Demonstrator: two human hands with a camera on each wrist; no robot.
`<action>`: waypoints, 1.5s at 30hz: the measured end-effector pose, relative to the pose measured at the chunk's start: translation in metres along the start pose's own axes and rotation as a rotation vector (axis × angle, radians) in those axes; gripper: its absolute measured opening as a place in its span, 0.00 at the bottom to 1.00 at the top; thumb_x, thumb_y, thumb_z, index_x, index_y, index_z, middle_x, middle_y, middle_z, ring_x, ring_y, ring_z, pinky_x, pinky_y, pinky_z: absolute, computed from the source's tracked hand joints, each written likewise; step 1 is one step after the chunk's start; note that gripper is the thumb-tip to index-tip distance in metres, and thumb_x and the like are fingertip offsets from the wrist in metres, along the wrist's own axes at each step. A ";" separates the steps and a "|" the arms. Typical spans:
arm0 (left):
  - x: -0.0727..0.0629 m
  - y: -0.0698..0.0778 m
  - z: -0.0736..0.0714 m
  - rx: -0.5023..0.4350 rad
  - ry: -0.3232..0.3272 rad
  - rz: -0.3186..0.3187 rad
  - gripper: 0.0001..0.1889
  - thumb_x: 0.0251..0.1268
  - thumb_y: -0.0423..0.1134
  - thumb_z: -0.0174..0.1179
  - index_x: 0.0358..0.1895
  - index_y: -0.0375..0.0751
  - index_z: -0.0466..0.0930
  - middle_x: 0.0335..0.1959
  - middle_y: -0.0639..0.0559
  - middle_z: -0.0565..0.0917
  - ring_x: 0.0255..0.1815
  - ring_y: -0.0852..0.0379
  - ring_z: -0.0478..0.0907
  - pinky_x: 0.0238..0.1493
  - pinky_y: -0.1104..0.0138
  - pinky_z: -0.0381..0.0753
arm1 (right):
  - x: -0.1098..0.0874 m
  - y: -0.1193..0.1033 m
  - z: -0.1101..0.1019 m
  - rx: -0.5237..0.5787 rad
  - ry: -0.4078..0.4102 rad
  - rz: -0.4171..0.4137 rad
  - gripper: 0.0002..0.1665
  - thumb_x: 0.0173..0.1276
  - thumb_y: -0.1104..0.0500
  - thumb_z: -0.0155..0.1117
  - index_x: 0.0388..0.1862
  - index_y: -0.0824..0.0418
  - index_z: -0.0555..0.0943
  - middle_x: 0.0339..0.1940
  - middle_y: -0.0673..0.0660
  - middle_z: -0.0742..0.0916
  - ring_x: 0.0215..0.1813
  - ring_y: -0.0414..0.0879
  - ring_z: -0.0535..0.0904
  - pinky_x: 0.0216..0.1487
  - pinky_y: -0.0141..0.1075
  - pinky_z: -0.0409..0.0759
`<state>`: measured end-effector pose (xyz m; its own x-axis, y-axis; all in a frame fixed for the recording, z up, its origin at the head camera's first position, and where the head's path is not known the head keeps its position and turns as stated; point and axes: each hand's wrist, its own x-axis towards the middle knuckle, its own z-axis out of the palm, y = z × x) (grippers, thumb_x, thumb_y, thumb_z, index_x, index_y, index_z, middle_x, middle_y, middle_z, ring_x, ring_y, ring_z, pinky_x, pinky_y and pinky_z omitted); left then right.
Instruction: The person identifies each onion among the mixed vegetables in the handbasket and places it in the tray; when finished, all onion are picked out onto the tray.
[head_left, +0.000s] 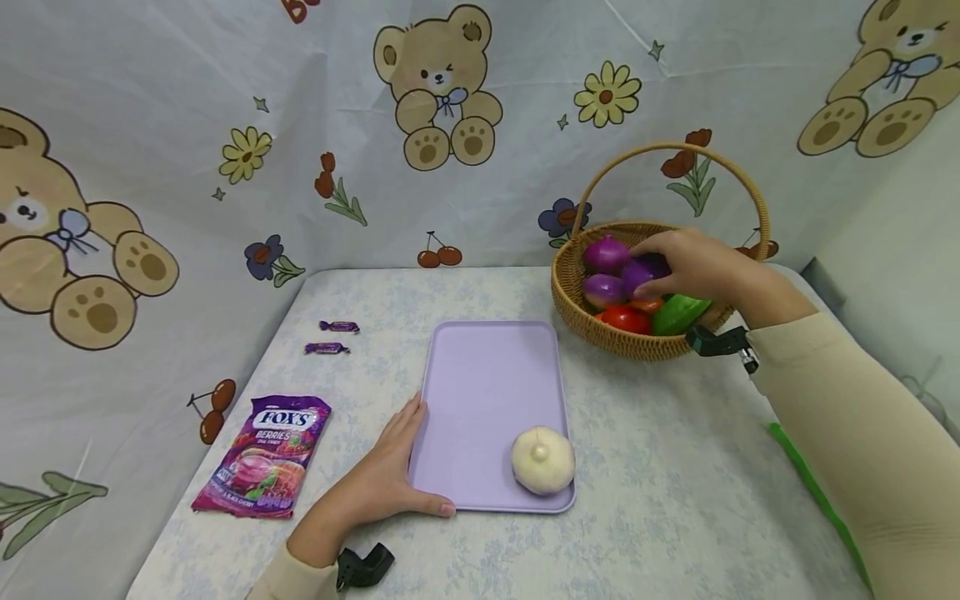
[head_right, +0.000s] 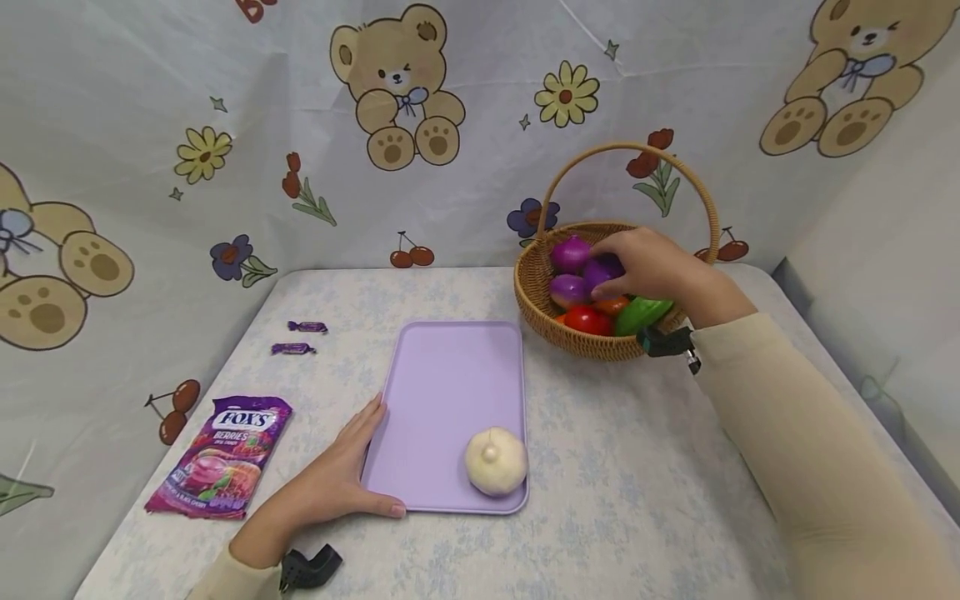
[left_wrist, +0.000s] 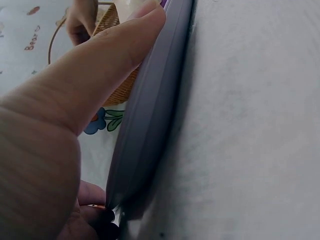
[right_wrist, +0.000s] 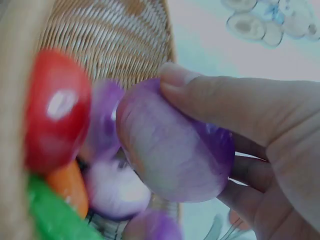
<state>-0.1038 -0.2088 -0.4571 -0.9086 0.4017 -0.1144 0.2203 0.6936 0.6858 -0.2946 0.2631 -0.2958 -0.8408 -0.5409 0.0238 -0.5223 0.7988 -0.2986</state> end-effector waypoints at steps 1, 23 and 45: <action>0.000 0.000 0.000 -0.001 0.000 0.000 0.82 0.35 0.72 0.82 0.86 0.35 0.38 0.87 0.45 0.35 0.85 0.41 0.31 0.78 0.40 0.42 | -0.001 -0.004 -0.001 -0.001 0.013 -0.013 0.35 0.66 0.54 0.82 0.67 0.68 0.81 0.62 0.66 0.84 0.57 0.61 0.81 0.57 0.58 0.82; 0.001 -0.001 -0.001 -0.006 -0.002 -0.008 0.82 0.35 0.72 0.83 0.86 0.36 0.38 0.87 0.46 0.35 0.85 0.42 0.31 0.78 0.41 0.42 | 0.003 -0.117 0.062 0.163 0.122 -0.455 0.34 0.63 0.51 0.84 0.63 0.64 0.83 0.59 0.56 0.87 0.58 0.50 0.83 0.58 0.47 0.83; 0.001 0.000 -0.001 0.000 -0.009 0.000 0.82 0.35 0.72 0.82 0.86 0.36 0.38 0.87 0.47 0.35 0.85 0.42 0.31 0.78 0.42 0.41 | -0.001 -0.113 0.135 0.262 -0.048 -0.444 0.32 0.61 0.50 0.85 0.59 0.63 0.84 0.56 0.54 0.87 0.57 0.46 0.83 0.61 0.44 0.81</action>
<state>-0.1047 -0.2090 -0.4564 -0.9055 0.4070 -0.1203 0.2205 0.6932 0.6862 -0.2157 0.1376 -0.3909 -0.5357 -0.8291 0.1601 -0.7687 0.4004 -0.4988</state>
